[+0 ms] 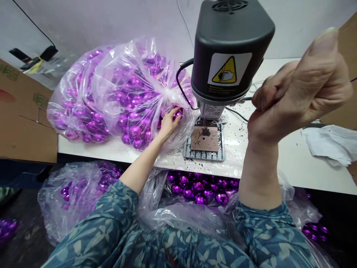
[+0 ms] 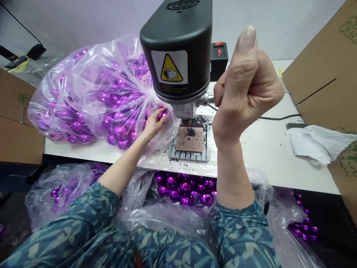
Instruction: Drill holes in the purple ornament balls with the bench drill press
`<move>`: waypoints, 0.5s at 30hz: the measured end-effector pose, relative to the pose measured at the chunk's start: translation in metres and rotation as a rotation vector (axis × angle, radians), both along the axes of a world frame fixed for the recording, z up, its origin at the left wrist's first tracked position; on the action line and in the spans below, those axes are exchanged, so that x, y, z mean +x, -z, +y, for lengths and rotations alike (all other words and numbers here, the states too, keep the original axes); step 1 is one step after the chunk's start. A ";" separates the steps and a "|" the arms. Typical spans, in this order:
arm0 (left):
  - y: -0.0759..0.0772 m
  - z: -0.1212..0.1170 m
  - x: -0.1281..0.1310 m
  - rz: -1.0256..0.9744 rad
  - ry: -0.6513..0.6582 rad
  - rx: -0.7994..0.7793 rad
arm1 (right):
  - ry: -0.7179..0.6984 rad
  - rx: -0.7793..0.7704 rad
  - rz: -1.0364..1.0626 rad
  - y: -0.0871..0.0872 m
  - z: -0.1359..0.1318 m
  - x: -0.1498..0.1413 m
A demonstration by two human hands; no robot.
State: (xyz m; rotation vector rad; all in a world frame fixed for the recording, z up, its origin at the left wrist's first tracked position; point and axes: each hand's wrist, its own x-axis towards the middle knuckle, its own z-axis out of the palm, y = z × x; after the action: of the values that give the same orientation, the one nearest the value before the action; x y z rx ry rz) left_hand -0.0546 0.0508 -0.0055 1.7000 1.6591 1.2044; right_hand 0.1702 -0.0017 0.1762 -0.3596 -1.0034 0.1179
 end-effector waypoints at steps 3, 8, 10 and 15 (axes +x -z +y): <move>-0.013 -0.027 -0.015 -0.356 0.042 -0.096 | -0.020 0.023 0.008 0.000 -0.001 -0.001; -0.036 -0.072 -0.012 -0.687 0.166 -0.201 | -0.018 0.019 0.019 -0.001 -0.003 -0.002; -0.036 -0.085 0.003 -0.696 0.230 -0.233 | -0.011 0.015 0.005 -0.001 -0.004 -0.002; -0.012 -0.094 0.041 -0.663 0.253 -0.248 | -0.040 0.018 0.040 -0.001 -0.007 -0.004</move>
State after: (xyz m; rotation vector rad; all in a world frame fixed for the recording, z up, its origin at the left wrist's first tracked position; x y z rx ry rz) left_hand -0.0133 -0.0427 0.0062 1.1398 1.0975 1.2018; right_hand 0.1665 -0.0090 0.1776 -0.3195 -0.9719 0.1509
